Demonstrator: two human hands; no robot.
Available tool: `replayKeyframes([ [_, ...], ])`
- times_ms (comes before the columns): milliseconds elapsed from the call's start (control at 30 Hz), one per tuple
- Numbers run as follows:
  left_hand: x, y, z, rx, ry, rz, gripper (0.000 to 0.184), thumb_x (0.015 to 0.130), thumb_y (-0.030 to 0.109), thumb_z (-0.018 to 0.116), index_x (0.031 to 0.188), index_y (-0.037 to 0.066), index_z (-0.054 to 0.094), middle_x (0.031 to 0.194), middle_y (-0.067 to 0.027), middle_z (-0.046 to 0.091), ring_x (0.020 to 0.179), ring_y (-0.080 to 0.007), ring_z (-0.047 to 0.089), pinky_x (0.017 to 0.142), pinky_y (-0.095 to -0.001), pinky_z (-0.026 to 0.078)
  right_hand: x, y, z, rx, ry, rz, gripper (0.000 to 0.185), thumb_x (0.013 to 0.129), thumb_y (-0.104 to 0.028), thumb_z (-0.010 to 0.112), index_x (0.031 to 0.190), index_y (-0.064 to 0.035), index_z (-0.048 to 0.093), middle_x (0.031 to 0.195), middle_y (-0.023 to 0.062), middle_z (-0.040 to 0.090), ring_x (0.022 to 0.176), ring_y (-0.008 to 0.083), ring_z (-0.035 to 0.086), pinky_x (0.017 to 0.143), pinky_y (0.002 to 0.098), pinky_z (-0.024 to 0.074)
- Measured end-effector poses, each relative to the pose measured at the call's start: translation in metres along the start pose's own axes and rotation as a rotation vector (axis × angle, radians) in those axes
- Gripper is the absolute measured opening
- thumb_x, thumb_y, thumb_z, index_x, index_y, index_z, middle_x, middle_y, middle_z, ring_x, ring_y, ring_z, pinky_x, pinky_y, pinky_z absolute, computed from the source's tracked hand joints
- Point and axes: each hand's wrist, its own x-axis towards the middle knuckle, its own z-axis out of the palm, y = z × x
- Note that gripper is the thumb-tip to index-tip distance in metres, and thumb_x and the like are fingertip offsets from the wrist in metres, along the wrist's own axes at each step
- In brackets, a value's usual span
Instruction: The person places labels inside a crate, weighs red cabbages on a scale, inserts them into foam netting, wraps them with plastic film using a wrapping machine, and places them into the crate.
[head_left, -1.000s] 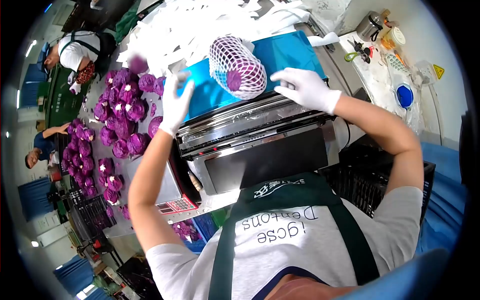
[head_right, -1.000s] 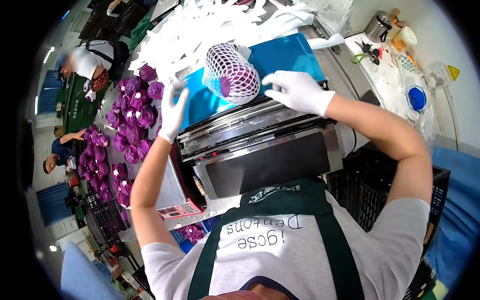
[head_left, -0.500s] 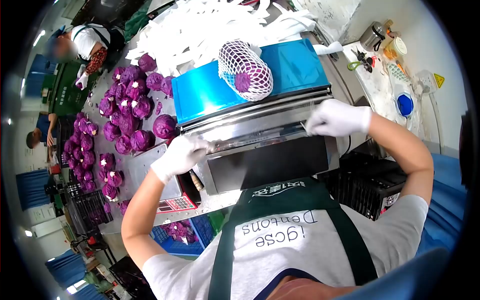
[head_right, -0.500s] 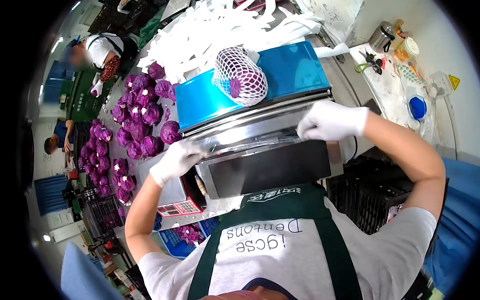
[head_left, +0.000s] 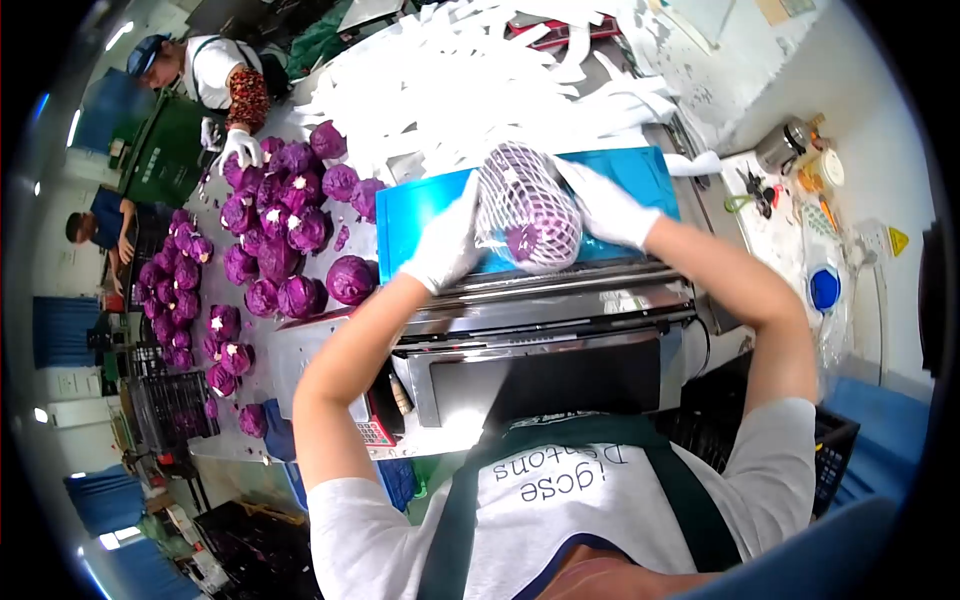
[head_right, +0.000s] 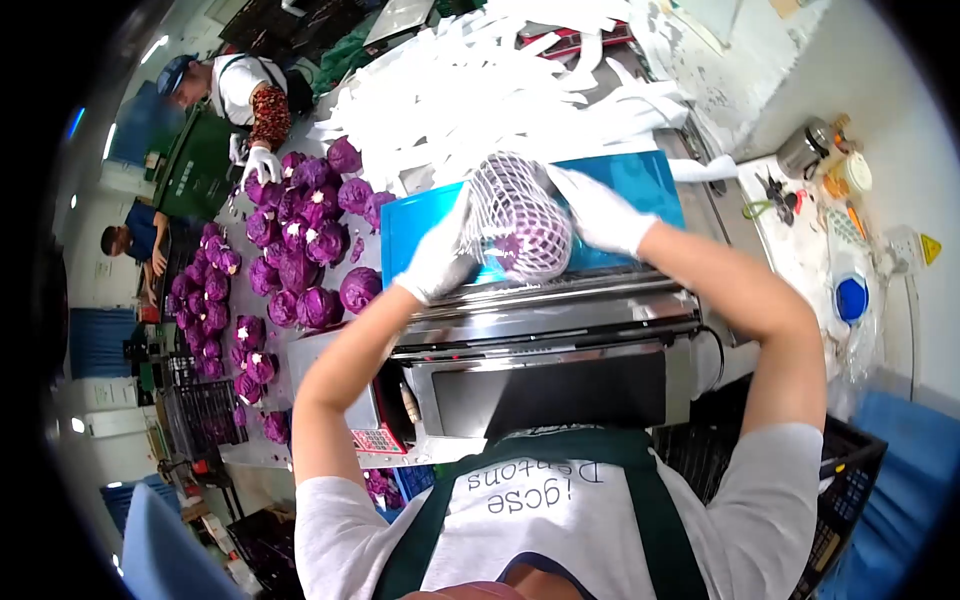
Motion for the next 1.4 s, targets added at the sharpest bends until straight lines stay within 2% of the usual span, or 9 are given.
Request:
replayKeyframes([
  [267, -0.022, 0.045, 0.009, -0.533, 0.005, -0.102, 0.058, 0.095, 0.031, 0.056, 0.141, 0.001, 0.036, 0.138, -0.0187, 0.048, 0.126, -0.0255, 0.048, 0.106, -0.0379, 0.039, 0.000, -0.071, -0.023, 0.086, -0.059, -0.007, 0.099, 0.079, -0.022, 0.074, 0.151, -0.0015, 0.009, 0.145, 0.0255, 0.032, 0.135, 0.0372, 0.035, 0.111, 0.0398, 0.0320],
  [467, -0.092, 0.112, -0.097, -1.121, -0.584, -0.193, 0.073, 0.093, 0.028, 0.061, 0.149, 0.000, 0.022, 0.152, -0.0144, 0.030, 0.141, -0.0231, 0.027, 0.117, -0.0361, 0.020, -0.053, -0.169, -0.077, 0.584, -0.605, 0.065, 0.054, 0.089, -0.026, 0.065, 0.134, -0.0020, 0.048, 0.133, 0.0157, 0.053, 0.123, 0.0241, 0.048, 0.108, 0.0331, 0.0362],
  [533, -0.122, 0.122, -0.113, -1.170, -0.981, -0.565, 0.063, 0.094, 0.030, 0.058, 0.144, 0.000, 0.033, 0.137, -0.0133, 0.049, 0.118, -0.0228, 0.055, 0.095, -0.0370, 0.051, -0.076, -0.188, -0.061, 0.538, -0.649, -0.113, 0.048, 0.091, -0.029, 0.063, 0.131, -0.0040, 0.052, 0.128, 0.0131, 0.057, 0.113, 0.0229, 0.056, 0.100, 0.0341, 0.0437],
  [667, -0.204, 0.092, -0.050, -1.462, -1.082, -1.055, 0.045, 0.095, 0.037, 0.053, 0.130, 0.007, 0.050, 0.114, -0.0089, 0.061, 0.096, -0.0169, 0.061, 0.082, -0.0441, 0.056, -0.131, -0.212, -0.009, 1.277, -1.169, 0.987, 0.049, 0.094, -0.027, 0.060, 0.135, -0.0019, 0.049, 0.131, 0.0137, 0.056, 0.116, 0.0234, 0.056, 0.099, 0.0335, 0.0479],
  [867, -0.262, 0.067, -0.015, -2.237, -0.870, -1.398, 0.066, 0.093, 0.035, 0.042, 0.142, -0.006, 0.029, 0.133, -0.0323, 0.047, 0.122, -0.0425, 0.051, 0.096, -0.0554, 0.047, -0.196, -0.208, 0.039, 1.726, -0.965, 1.023, 0.065, 0.101, -0.049, 0.036, 0.149, -0.0069, 0.024, 0.141, 0.0241, 0.042, 0.124, 0.0387, 0.049, 0.093, 0.0522, 0.0498],
  [967, -0.291, 0.066, -0.033, -2.105, -0.840, -1.282, 0.092, 0.092, 0.068, 0.032, 0.143, -0.008, 0.028, 0.137, -0.0368, 0.039, 0.129, -0.0454, 0.043, 0.102, -0.0525, 0.043, -0.229, -0.239, 0.047, 1.767, -0.869, 1.080, 0.073, 0.099, -0.056, 0.028, 0.150, -0.0049, 0.019, 0.143, 0.0262, 0.039, 0.127, 0.0390, 0.046, 0.098, 0.0561, 0.0444],
  [1067, -0.304, 0.062, -0.052, -1.945, -0.633, -1.059, 0.101, 0.089, 0.075, 0.025, 0.140, -0.011, 0.031, 0.136, -0.0321, 0.045, 0.125, -0.0390, 0.049, 0.105, -0.0454, 0.042, -0.257, -0.249, 0.038, 1.914, -0.414, 1.105, 0.077, 0.099, -0.059, 0.020, 0.146, 0.0019, 0.029, 0.141, 0.0238, 0.043, 0.127, 0.0374, 0.047, 0.100, 0.0546, 0.0434],
  [1200, -0.317, 0.086, -0.047, -1.173, -0.539, -0.842, 0.036, 0.099, 0.030, 0.051, 0.117, 0.001, 0.064, 0.104, -0.0107, 0.070, 0.091, -0.0150, 0.067, 0.082, -0.0262, 0.053, -0.254, -0.298, 0.040, 1.214, -0.140, 1.007, 0.072, 0.101, -0.054, 0.024, 0.139, 0.0052, 0.039, 0.126, 0.0218, 0.057, 0.112, 0.0331, 0.060, 0.089, 0.0461, 0.0532],
  [1400, -0.311, 0.101, -0.022, -1.266, 0.057, -0.853, 0.031, 0.101, 0.027, 0.047, 0.103, 0.002, 0.066, 0.064, -0.0001, 0.062, 0.049, -0.0039, 0.050, 0.046, -0.0176, 0.036, -0.257, -0.321, 0.032, 1.321, 0.328, 1.144, 0.053, 0.101, -0.041, 0.038, 0.117, 0.0061, 0.057, 0.090, 0.0200, 0.068, 0.079, 0.0275, 0.069, 0.069, 0.0338, 0.0565],
])
